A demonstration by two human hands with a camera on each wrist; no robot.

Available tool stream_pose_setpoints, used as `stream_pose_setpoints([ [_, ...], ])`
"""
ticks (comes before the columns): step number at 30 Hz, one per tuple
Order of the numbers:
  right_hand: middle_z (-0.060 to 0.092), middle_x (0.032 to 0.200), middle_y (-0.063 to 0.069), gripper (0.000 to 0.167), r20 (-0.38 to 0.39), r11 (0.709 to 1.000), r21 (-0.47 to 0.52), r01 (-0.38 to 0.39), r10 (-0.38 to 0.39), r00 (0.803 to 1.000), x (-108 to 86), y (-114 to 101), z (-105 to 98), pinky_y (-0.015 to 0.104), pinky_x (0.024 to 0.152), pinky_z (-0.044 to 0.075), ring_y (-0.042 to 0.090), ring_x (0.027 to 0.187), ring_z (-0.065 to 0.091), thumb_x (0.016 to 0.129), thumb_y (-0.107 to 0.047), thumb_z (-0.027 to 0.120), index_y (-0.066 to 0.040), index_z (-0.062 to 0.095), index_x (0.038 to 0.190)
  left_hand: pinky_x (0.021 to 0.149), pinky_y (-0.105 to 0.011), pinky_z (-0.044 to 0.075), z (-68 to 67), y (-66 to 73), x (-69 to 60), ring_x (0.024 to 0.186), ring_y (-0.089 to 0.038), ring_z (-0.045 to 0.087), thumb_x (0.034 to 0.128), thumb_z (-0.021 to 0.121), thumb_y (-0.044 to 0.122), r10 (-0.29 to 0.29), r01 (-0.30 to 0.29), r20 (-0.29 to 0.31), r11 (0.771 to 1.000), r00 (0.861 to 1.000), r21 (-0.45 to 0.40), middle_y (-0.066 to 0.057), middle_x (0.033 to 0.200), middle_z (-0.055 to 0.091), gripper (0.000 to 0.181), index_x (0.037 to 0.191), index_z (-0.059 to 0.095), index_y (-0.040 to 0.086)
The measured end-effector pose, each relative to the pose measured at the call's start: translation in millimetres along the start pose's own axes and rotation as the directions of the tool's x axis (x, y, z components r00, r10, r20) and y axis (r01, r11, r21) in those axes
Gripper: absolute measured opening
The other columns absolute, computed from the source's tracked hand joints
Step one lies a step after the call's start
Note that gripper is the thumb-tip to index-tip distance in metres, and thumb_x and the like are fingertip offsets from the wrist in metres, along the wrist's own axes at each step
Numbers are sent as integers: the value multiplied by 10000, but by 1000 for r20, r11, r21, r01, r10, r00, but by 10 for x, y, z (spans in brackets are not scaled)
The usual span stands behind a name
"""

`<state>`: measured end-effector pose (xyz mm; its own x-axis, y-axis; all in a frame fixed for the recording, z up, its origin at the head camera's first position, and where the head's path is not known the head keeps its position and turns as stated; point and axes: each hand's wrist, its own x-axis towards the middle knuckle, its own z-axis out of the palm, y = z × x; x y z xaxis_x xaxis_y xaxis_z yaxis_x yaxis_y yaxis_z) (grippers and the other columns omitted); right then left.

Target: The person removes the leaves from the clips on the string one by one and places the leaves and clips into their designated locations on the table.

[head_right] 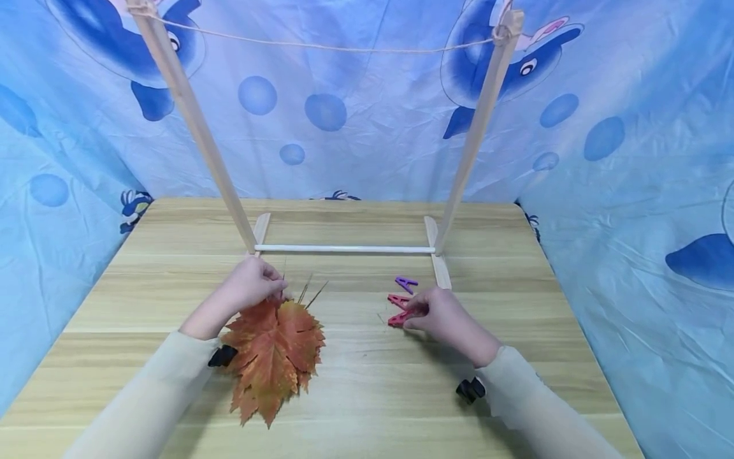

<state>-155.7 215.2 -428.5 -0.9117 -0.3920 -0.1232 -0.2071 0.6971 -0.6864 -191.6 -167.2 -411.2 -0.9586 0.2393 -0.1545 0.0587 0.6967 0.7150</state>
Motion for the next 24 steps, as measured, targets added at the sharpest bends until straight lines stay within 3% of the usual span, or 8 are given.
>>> stream_pose_setpoints([
  [7,655,746,-49,173,11,998,-56,-5,6,1000,7,51,72,284,595,509,101,658,587,785,-91,888,-49,752,884,712,-351,473,26,-50,29,727,-173,639,968,683,104,-60,60,7,997,998,50,-6,619,678,288,696,746,35],
  [13,612,728,-51,202,9,992,-129,2,-1,1000,27,54,124,302,596,475,108,642,534,748,-99,908,-65,736,847,704,-351,491,86,-95,92,677,-166,623,941,712,97,-49,49,-7,995,999,86,-18,590,659,293,656,737,30],
  [18,616,743,-35,201,18,987,-158,-25,28,999,47,46,142,335,622,475,129,655,526,746,-100,909,-58,750,860,670,-337,497,120,-132,91,651,-164,631,935,717,95,-80,81,-10,993,997,85,-43,616,678,260,687,745,21],
  [24,675,827,2,225,5,984,-176,-13,14,1000,30,26,94,361,681,517,139,718,580,772,-153,905,-45,776,921,598,-352,515,69,-177,59,589,-174,598,965,673,113,-57,65,-65,989,996,132,-47,658,667,249,763,759,-5],
])
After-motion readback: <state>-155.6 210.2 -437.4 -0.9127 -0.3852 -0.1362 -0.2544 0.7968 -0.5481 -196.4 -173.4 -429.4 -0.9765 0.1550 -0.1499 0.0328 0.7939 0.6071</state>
